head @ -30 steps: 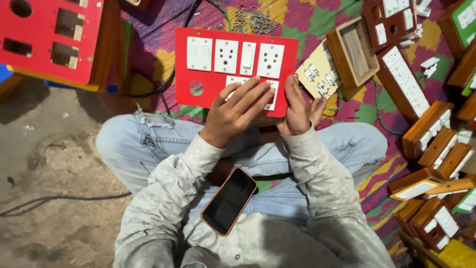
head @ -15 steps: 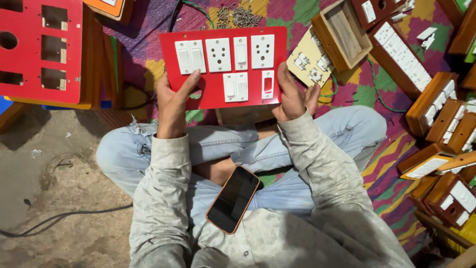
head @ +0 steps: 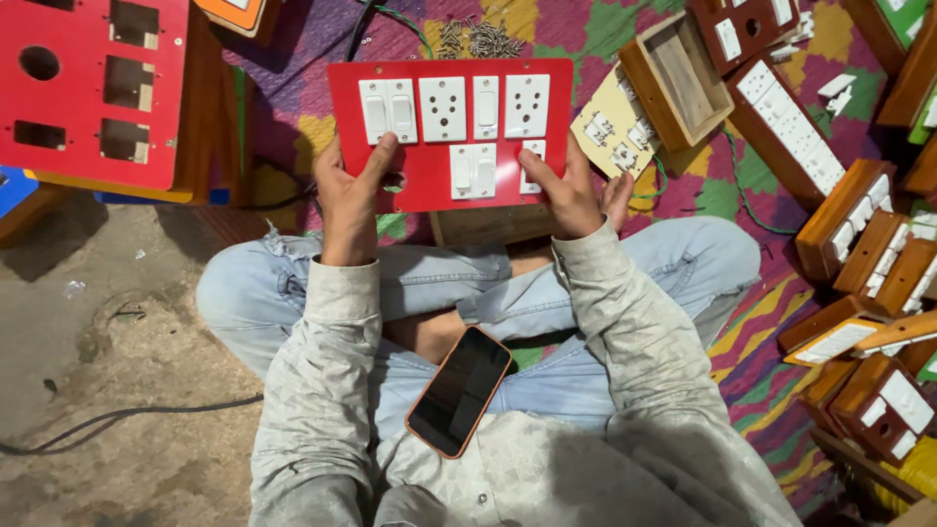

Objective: The person sits on a mat and assembles electrical switchboards by inserting white plastic switches and sockets into red and blue wooden frames. They handle the components by hand, aligning and pressing them into place, and occasionally flip the boards to check the fit.

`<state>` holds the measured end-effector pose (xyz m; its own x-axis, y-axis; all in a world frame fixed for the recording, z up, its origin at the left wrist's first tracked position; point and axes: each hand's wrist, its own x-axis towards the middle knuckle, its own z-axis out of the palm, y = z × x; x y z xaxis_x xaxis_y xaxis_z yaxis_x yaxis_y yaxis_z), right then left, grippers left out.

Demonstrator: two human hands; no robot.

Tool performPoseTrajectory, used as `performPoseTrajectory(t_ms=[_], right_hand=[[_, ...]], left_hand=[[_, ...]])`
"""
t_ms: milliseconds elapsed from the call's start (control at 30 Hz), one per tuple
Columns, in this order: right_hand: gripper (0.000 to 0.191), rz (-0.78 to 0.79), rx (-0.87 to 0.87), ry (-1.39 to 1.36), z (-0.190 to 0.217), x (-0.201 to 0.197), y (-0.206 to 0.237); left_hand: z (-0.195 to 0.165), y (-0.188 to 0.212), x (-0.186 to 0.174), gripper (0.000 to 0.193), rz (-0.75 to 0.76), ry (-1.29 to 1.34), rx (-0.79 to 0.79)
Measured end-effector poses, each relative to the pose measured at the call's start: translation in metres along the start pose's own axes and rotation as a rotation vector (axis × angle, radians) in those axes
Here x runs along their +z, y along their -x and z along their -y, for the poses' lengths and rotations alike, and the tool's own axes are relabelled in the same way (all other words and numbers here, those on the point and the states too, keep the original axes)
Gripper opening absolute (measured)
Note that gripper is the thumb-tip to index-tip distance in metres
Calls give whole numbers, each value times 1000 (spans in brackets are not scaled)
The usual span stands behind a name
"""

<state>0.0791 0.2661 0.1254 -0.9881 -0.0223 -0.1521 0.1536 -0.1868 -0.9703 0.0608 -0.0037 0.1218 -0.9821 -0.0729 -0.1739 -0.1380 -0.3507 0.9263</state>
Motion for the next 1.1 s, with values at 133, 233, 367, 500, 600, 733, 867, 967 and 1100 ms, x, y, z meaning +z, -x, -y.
performPoseTrajectory(t_ms=[133,233,367,500,600,733,867,967,1100], right_hand=[[51,-52,-7,138,-8,-6,-8],[49,-100,77,97,-14,-17,-14],[50,-119,88,70,-19,-25,-16],[52,-97,29,100,-21,-26,-15],[56,-34,-18,124,-19,-25,-16],[60,-3,-66,132,-17,-23,-14],[59,-96,-58,166,-16,-22,-9],[63,-172,18,226,-15,-22,-5],[71,-333,148,482,-15,-21,-1]], left_hand=[[18,-8,-4,27,65,155,-121],[36,-15,-1,28,91,211,-225],[48,-15,5,34,76,174,-179],[37,-11,7,38,27,76,-138],[27,-9,9,39,-5,53,-134],[24,-10,7,37,-41,-41,-131],[28,-13,5,35,-37,-20,-84],[28,-12,4,36,-56,1,-164],[24,-10,5,37,-40,-13,-96]])
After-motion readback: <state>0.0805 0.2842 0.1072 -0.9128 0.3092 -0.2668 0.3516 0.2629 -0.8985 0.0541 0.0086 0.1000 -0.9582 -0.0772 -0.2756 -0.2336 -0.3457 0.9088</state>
